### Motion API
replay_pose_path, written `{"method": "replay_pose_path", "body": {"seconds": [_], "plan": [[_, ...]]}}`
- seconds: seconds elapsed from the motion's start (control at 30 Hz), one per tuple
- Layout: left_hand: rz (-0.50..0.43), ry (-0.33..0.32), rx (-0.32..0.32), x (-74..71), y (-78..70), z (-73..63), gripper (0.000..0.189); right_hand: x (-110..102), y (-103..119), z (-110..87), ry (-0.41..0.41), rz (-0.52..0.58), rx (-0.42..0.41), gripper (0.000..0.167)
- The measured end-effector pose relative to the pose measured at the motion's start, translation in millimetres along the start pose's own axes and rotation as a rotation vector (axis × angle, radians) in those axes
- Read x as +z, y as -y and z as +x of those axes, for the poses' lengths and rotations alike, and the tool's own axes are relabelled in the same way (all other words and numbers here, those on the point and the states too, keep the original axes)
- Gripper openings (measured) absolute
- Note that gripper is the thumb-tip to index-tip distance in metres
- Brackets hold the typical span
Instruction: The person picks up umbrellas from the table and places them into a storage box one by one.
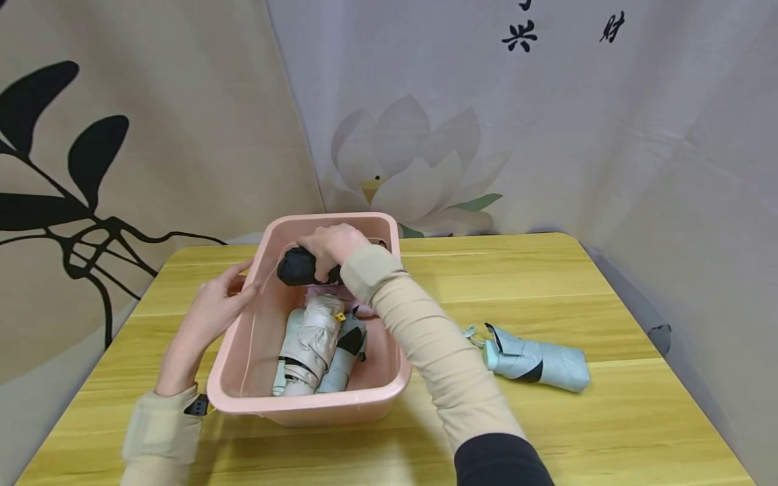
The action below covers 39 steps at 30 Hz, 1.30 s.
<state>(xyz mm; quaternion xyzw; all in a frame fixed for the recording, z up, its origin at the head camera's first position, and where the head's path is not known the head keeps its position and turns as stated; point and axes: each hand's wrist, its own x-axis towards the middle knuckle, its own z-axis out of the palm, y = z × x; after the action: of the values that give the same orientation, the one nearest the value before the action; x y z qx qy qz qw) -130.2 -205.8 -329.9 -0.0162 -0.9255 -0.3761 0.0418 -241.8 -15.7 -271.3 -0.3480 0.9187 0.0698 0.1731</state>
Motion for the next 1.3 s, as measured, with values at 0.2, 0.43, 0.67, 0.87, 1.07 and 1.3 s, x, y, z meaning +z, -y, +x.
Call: {"method": "replay_pose_path", "body": {"seconds": [0.2,0.43,0.67,0.87,1.07,1.3], "plan": [[0.002,-0.001,-0.004,-0.4,-0.4,-0.4,0.058,4,0,-0.2,-0.005,0.009,0.011,0.073],[-0.004,0.004,-0.006,-0.5,-0.5,-0.3,0.058,7,1,1.4,0.007,-0.007,0.007,0.068],[-0.004,0.003,-0.005,-0.3,0.2,-0.1,0.058,3,2,1.9,-0.022,-0.065,-0.045,0.050],[0.001,0.000,0.004,0.0,1.2,-0.5,0.058,-6,-1,-5.4,-0.083,-0.075,-0.089,0.018],[-0.005,0.005,0.009,0.4,2.9,-1.0,0.058,-16,-6,-24.1,-0.092,-0.011,-0.058,0.011],[-0.001,-0.004,0.024,0.9,4.5,-0.3,0.057,-23,-17,-46.2,-0.128,0.019,-0.049,0.015]]}}
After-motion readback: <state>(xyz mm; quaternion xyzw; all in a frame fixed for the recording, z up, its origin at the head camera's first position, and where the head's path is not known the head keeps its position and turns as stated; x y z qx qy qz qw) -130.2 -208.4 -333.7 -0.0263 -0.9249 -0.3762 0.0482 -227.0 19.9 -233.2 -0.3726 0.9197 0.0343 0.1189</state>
